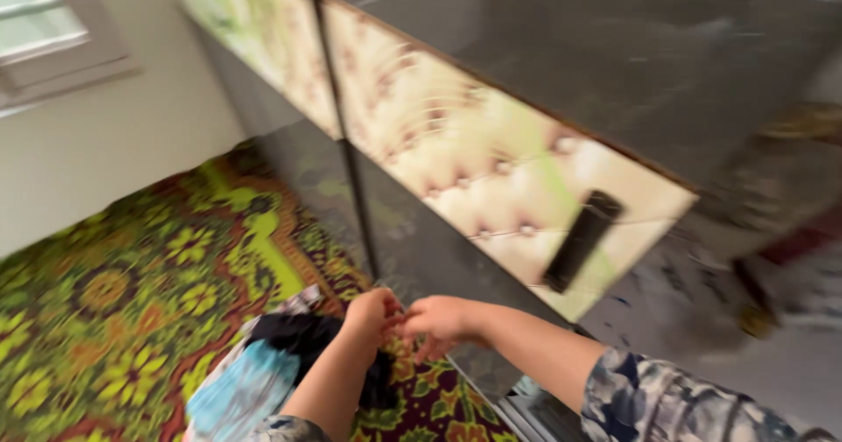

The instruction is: The person is emptying various items including clothes and bags from a sliding-door wardrobe and placing them on the floor.

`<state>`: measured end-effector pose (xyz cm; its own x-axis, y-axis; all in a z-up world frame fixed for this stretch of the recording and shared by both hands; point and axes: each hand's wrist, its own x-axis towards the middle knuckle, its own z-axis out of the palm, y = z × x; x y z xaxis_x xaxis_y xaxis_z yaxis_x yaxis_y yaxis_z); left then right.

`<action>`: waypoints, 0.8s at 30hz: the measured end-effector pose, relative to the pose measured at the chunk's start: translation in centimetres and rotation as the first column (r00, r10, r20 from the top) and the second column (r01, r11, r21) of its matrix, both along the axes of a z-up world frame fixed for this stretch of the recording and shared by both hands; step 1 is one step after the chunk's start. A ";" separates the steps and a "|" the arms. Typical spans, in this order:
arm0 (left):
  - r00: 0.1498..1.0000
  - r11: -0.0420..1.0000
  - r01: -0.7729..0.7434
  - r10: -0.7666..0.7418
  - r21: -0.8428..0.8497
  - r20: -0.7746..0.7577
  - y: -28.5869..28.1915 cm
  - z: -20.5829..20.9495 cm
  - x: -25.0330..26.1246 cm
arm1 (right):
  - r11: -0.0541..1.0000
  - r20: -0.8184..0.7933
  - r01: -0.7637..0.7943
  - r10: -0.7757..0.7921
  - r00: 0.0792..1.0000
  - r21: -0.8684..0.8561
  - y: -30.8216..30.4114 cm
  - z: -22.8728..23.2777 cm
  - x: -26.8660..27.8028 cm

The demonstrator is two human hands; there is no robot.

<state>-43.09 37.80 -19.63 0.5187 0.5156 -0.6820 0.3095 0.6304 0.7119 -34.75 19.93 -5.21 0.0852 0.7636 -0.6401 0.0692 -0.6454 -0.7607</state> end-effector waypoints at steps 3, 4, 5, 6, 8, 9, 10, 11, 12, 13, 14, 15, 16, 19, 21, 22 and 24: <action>0.630 0.136 0.665 -0.630 0.735 -0.454 -2.3 -5.0 5.4 | 1.000 -0.043 0.011 -0.011 0.999 -0.004 -5.7 3.5 1.3; 0.608 0.106 0.667 -0.651 0.737 -0.456 -4.5 -4.7 6.9 | 0.999 -0.041 0.049 -0.048 0.998 0.002 -7.4 3.9 2.3; 0.621 0.150 0.708 -0.597 0.691 -0.507 -7.0 -4.4 8.3 | 0.999 -0.056 0.044 -0.046 0.997 -0.030 -9.3 4.4 3.2; 0.628 0.195 0.740 -0.540 0.644 -0.560 -9.5 -4.1 9.6 | 0.997 -0.072 0.039 -0.043 0.996 -0.062 -11.2 4.9 4.1; 0.543 0.194 0.786 -0.670 0.587 -0.506 -14.9 -2.7 10.9 | 0.993 -0.089 0.101 -0.106 0.990 -0.066 -15.5 5.4 6.7; 0.472 0.214 0.828 -0.765 0.518 -0.438 -17.5 -1.9 11.2 | 0.990 -0.109 0.122 -0.129 0.986 -0.075 -17.5 5.7 7.8; 0.454 0.190 0.831 -0.775 0.523 -0.439 -20.1 -2.6 12.8 | 0.987 -0.106 0.148 -0.155 0.982 -0.070 -19.8 5.7 9.3; 0.342 0.166 0.887 -0.863 0.432 -0.371 -22.6 -3.3 14.1 | 0.980 -0.124 0.183 -0.192 0.974 -0.081 -21.9 5.6 10.7; 0.229 0.126 0.932 -0.931 0.339 -0.285 -25.1 -4.1 15.3 | 0.972 -0.141 0.218 -0.229 0.963 -0.093 -24.0 5.5 12.0; 0.220 0.115 0.933 -0.932 0.341 -0.287 -27.4 -3.2 16.4 | 0.969 -0.141 0.228 -0.239 0.961 -0.090 -25.8 5.8 13.3; 0.273 0.212 0.942 -0.935 0.261 -0.226 -29.7 -2.4 17.4 | 0.957 -0.123 0.270 -0.282 0.952 -0.105 -27.7 6.1 14.7; 0.336 0.308 0.936 -0.927 0.172 -0.169 -32.0 -1.5 18.4 | 0.944 -0.104 0.305 -0.318 0.942 -0.121 -29.5 6.4 16.1; 0.331 0.303 0.937 -0.928 0.173 -0.170 -33.5 -0.6 19.5 | 0.943 -0.104 0.310 -0.322 0.941 -0.119 -30.7 7.4 17.1; 0.436 0.434 0.891 -0.900 0.137 0.016 -37.6 2.0 23.5 | 0.850 0.136 0.527 -0.519 0.844 -0.025 -34.4 7.7 22.7; 0.548 0.568 0.818 -0.818 0.093 0.176 -40.0 3.3 27.4 | 0.538 0.014 0.735 -0.810 0.586 0.413 -37.5 4.1 29.6; 0.548 0.569 0.817 -0.818 0.096 0.176 -40.6 4.5 28.6 | 0.538 0.014 0.734 -0.810 0.586 0.415 -37.8 5.2 30.3; 0.650 0.678 0.726 -0.731 0.114 0.207 -42.0 6.7 30.9 | 0.364 0.232 0.643 -0.931 0.284 0.674 -38.3 7.3 31.8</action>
